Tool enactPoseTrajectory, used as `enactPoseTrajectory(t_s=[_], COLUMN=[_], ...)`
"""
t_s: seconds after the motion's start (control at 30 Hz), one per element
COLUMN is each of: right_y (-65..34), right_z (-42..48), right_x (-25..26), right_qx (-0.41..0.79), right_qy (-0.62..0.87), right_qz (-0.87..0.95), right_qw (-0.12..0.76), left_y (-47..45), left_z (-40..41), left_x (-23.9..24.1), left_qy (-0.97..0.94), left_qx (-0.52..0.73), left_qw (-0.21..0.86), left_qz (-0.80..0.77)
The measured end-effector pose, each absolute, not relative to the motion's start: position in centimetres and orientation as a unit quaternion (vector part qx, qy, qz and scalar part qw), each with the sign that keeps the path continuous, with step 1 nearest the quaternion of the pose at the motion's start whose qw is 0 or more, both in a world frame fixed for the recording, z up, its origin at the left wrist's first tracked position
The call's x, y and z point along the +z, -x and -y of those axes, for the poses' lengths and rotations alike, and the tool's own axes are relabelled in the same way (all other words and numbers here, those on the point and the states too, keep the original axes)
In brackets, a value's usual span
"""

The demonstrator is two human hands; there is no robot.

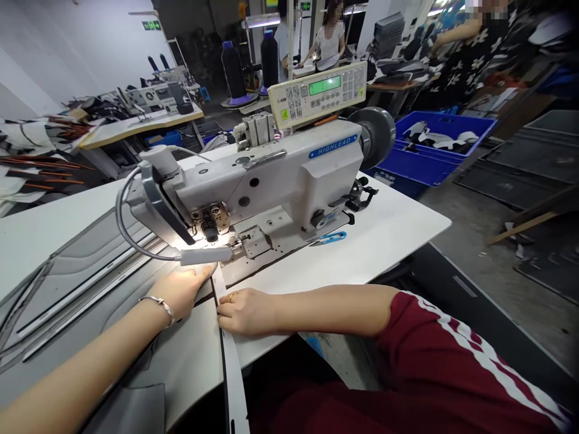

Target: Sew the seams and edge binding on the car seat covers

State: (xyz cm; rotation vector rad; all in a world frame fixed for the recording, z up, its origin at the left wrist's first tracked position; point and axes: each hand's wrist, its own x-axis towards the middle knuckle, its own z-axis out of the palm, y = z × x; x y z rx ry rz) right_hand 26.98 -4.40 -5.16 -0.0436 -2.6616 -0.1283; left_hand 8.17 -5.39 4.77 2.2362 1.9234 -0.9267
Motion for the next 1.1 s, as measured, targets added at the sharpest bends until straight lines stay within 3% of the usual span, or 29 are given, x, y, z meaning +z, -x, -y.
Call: enactPoseTrajectory(t_s=[0.8,0.97,1.03,1.1], right_y=[-26.7,-27.3,-27.1,-26.6], right_z=[4.9,10.7,13.2,15.2], right_x=[-3.1,-1.4,-0.9,-0.8], right_qx=[0.018,0.206,0.348,0.560], right_qy=[0.068,-0.097,-0.135,-0.077], right_qz=[0.985,0.968,0.927,0.824], right_qw=[0.158,0.105,0.041,-0.036], left_y=[-12.6,-12.8,-12.7,-12.4], left_z=[4.0,4.3,4.4,4.4], left_x=[2.5,2.7,2.9,3.2], left_qy=[-0.684,-0.687,-0.688,-0.694], left_qx=[-0.174,-0.165,-0.165,-0.166], left_qw=[0.038,0.025,0.019,0.014], left_qz=[-0.707,-0.708,-0.706,-0.701])
